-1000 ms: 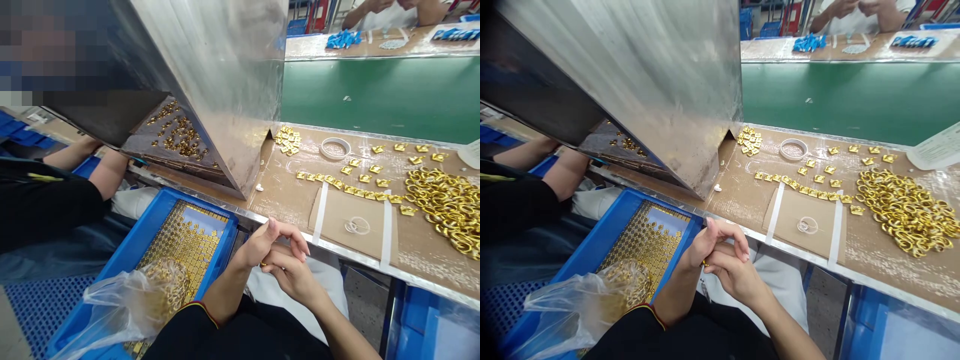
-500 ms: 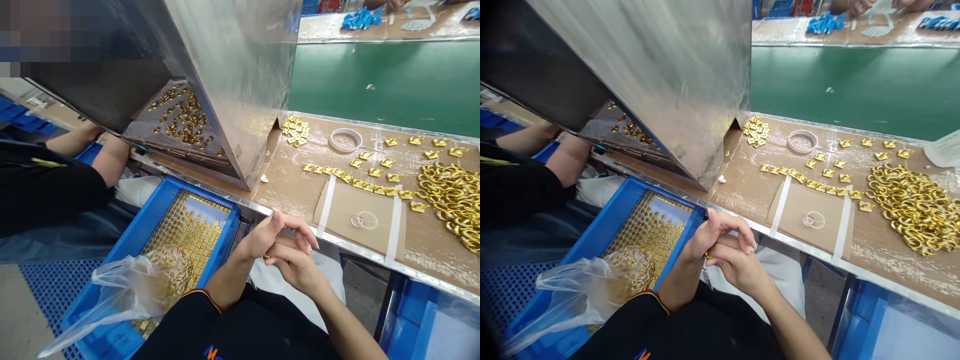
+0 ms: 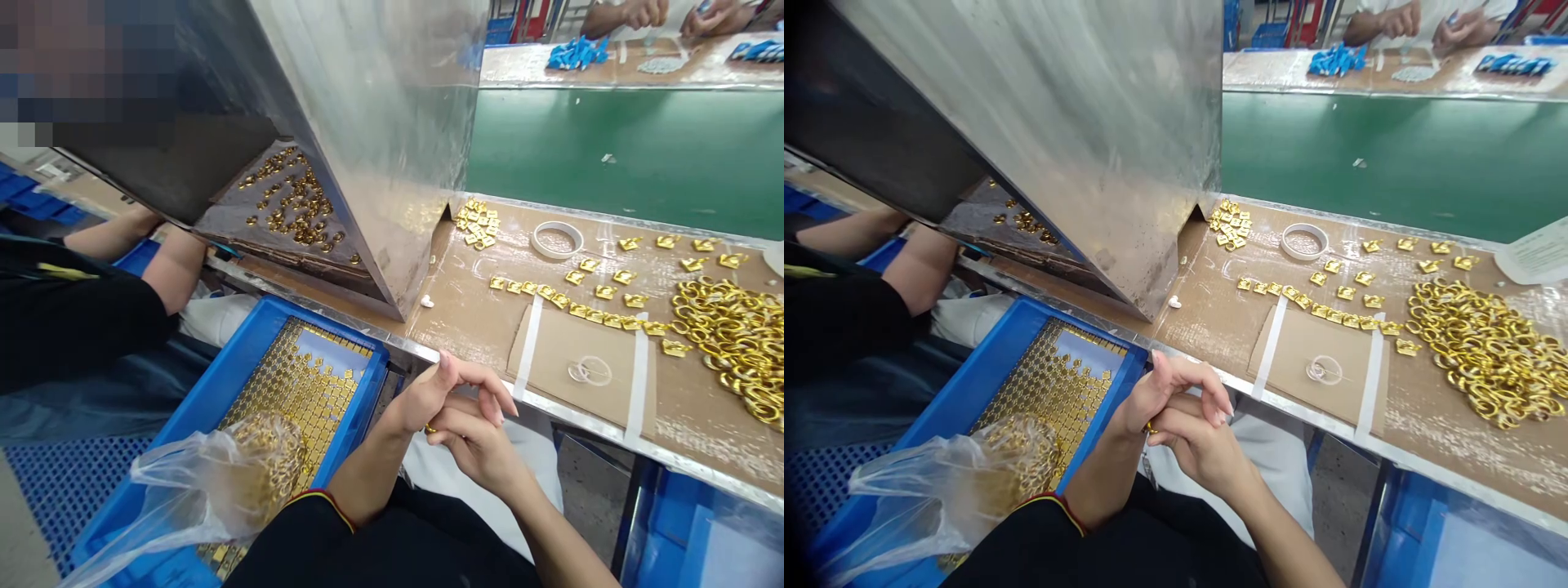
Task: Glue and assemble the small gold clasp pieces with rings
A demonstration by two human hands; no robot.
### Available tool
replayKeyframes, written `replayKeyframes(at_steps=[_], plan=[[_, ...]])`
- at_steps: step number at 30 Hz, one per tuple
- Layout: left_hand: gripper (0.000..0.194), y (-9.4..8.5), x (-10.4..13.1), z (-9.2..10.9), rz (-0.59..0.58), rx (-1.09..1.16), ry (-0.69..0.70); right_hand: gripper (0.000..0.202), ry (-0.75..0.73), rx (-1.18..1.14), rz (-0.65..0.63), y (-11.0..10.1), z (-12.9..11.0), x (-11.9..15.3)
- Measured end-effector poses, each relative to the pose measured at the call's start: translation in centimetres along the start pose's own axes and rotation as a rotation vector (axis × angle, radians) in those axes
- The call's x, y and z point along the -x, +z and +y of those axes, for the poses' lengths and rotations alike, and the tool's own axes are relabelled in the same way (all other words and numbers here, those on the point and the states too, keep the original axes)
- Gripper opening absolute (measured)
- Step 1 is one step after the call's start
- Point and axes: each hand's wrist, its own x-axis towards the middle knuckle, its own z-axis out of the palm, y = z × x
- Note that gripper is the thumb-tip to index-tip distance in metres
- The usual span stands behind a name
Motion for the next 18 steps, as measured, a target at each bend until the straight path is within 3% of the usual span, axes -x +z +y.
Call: replayKeyframes(at_steps=[12,15,18], plan=[[0.102,-0.5,-0.2,-1.2,-0.046,0.09,0.069,0.029,0.059,0.059,-0.029,-0.4,-0.5,-0.5],[0.108,-0.4,-0.4,-1.8,-0.043,0.1,0.066,0.029,0.012,0.082,-0.003,-0.2,-0.3,-0.5],[0.112,-0.7,-0.6,-1.6,-0.134,0.106,0.06,0.025,-0.052,0.112,0.01,-0.2,0.8,0.2]])
